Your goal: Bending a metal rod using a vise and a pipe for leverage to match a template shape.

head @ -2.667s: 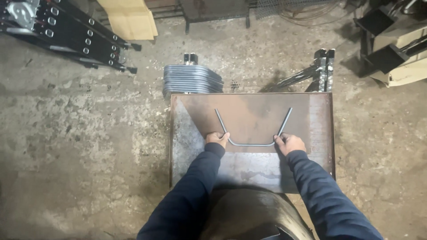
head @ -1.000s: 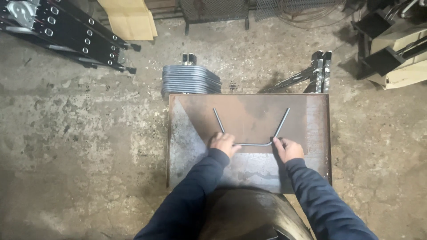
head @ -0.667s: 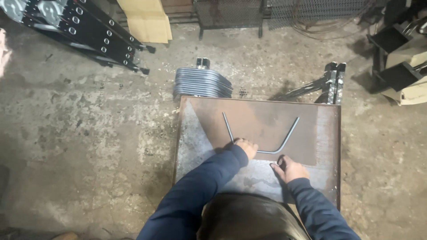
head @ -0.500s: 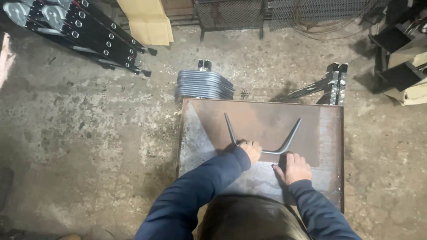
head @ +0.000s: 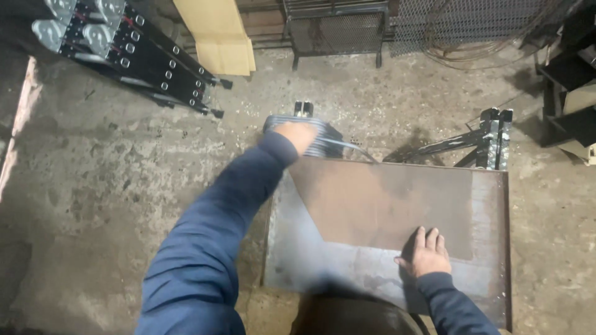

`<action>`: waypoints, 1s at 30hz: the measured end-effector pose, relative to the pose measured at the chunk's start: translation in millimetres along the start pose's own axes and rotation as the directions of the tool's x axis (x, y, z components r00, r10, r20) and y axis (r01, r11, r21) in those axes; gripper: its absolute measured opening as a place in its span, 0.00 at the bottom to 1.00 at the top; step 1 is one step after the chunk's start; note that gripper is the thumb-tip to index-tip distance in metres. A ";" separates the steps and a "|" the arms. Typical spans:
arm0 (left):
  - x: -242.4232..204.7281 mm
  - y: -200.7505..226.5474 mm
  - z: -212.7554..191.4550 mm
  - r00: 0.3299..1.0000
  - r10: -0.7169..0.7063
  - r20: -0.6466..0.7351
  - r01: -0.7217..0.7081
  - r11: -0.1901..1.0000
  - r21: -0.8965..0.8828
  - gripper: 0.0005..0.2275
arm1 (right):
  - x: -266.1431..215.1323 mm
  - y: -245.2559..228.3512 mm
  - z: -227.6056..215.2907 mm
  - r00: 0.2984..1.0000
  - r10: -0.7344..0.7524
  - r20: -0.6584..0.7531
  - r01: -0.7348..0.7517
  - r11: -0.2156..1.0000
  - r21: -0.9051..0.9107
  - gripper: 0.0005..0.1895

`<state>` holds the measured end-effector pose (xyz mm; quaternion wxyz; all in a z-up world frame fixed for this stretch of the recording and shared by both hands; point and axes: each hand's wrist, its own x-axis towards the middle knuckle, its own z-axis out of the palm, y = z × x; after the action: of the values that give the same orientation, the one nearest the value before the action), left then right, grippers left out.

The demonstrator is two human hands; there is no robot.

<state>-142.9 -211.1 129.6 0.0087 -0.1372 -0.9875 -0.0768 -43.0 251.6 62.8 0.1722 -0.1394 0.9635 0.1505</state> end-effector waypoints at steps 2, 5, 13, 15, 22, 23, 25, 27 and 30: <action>7.4 -47.9 11.7 0.991 -0.066 -0.119 0.054 0.993 -0.104 0.11 | 3.4 1.7 8.5 1.000 -0.008 0.029 0.008 1.000 -0.017 0.65; 27.7 -91.4 20.7 0.971 -0.238 0.023 0.239 0.964 -0.117 0.11 | 4.7 -2.1 6.4 0.996 0.016 0.088 -0.012 0.999 -0.037 0.65; 72.5 -217.9 198.8 0.945 -0.320 0.067 0.315 0.946 0.079 0.11 | 5.0 -5.4 5.4 0.988 0.050 0.147 -0.036 0.995 -0.096 0.65; 79.5 -223.1 214.3 0.960 -0.279 0.038 0.274 0.956 0.101 0.11 | 7.6 -6.0 1.5 0.984 0.062 0.169 -0.044 0.993 -0.111 0.65; 77.8 -229.8 247.7 0.937 -0.348 0.032 0.347 0.938 0.025 0.11 | 10.0 -4.5 11.4 0.974 0.068 0.218 -0.032 0.986 -0.165 0.65; 78.7 -231.8 251.6 0.942 -0.335 0.013 0.333 0.941 0.058 0.11 | 9.9 -4.3 12.2 0.973 0.069 0.221 -0.029 0.984 -0.178 0.66; 75.7 -224.3 239.8 0.943 -0.333 0.020 0.331 0.942 0.060 0.11 | 11.3 -3.8 8.5 0.971 0.068 0.229 -0.028 0.984 -0.174 0.66; 70.9 -202.9 203.4 0.946 -0.324 0.024 0.321 0.945 0.065 0.11 | 11.2 -4.2 6.6 0.969 0.072 0.235 -0.033 0.986 -0.164 0.66; 60.1 -159.3 135.6 0.918 -0.383 0.104 0.394 0.912 -0.116 0.12 | 9.8 -5.0 2.6 0.967 0.088 0.240 -0.059 0.990 -0.125 0.66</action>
<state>-243.6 -325.4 -25.8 -0.0551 0.0588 -0.9871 -0.1381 -49.4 245.8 55.6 0.2758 -0.0935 0.9289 0.2288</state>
